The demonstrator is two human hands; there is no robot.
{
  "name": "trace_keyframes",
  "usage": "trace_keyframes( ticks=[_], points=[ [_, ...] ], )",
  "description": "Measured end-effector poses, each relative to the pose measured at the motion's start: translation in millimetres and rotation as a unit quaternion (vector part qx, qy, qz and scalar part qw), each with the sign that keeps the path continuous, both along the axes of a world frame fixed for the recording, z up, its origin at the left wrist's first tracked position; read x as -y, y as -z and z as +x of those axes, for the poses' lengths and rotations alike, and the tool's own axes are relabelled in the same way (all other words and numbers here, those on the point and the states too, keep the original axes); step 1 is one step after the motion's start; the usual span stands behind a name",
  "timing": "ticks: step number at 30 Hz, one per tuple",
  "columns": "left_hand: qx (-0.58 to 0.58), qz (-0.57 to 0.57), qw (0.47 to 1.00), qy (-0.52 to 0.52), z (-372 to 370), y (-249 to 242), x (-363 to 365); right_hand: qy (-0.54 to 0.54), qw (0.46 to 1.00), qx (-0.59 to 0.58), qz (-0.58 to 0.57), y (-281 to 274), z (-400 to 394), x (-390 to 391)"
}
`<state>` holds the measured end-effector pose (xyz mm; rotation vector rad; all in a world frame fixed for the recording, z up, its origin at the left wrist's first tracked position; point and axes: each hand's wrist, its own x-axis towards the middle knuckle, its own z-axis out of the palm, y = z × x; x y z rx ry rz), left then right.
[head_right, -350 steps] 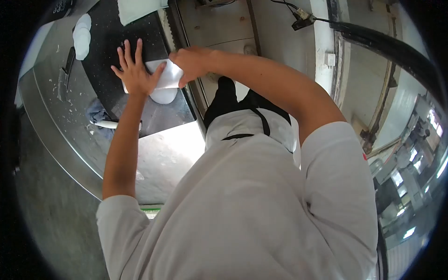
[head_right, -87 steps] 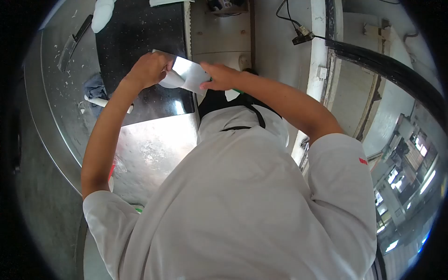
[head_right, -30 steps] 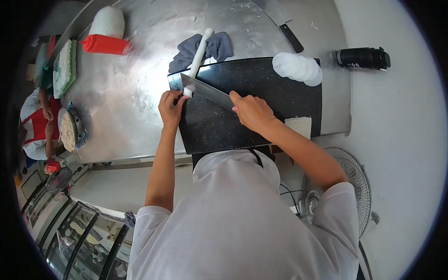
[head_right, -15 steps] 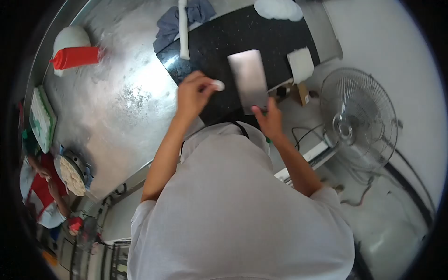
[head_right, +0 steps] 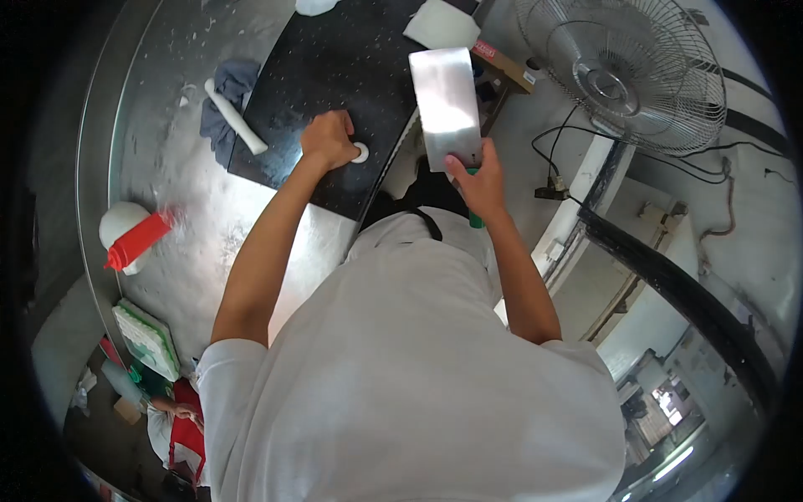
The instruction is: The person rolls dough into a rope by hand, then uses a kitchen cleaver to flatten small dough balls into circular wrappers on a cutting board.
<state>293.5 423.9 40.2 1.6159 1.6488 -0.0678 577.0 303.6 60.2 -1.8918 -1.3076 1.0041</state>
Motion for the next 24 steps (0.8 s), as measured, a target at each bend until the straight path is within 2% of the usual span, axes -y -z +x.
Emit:
trace_keyframes(
  ticks=[1, 2, 3, 4, 6, 8, 9, 12, 13, 16, 21, 24],
  points=[
    [0.109, -0.037, 0.991, -0.064, -2, 21, -3, -0.002, 1.0, -0.017, 0.008, -3, 4, -12],
    [0.215, -0.079, 0.965, -0.126, 3, 20, -9, -0.005, 0.999, -0.034, 0.015, -5, 7, -23],
    [0.226, -0.066, 0.957, -0.167, 14, 21, -14, 0.003, 0.997, -0.072, 0.008, -10, 13, -36],
    [0.174, 0.029, 0.972, -0.157, 35, 19, -9, 0.005, 0.994, -0.109, 0.002, -12, 18, -49],
    [0.06, 0.225, 0.964, -0.131, 71, 11, -2, 0.033, 0.975, -0.215, 0.055, -9, 22, -77],
    [-0.018, 0.26, 0.965, 0.035, 64, 30, 13, 0.056, 0.951, -0.29, 0.094, -4, 27, -109],
    [-0.053, 0.274, 0.953, 0.116, 66, 37, 12, 0.069, 0.957, -0.258, 0.108, -1, 27, -123],
    [-0.082, 0.212, 0.963, 0.143, 67, 25, 3, 0.113, 0.973, -0.194, 0.047, 34, 26, -156],
    [-0.071, 0.19, 0.968, 0.145, 64, 24, 4, 0.059, 0.994, 0.028, 0.083, 69, 31, -166],
    [0.005, 0.276, 0.958, 0.072, 53, 45, 20, 0.026, 0.998, 0.056, 0.005, 98, 37, -187],
    [0.011, 0.299, 0.954, 0.026, 57, 42, 26, 0.006, 0.992, 0.093, -0.082, 69, 40, -236],
    [0.016, 0.301, 0.953, 0.015, 60, 43, 19, 0.033, 0.995, 0.073, -0.063, 62, 35, -224]
  ],
)
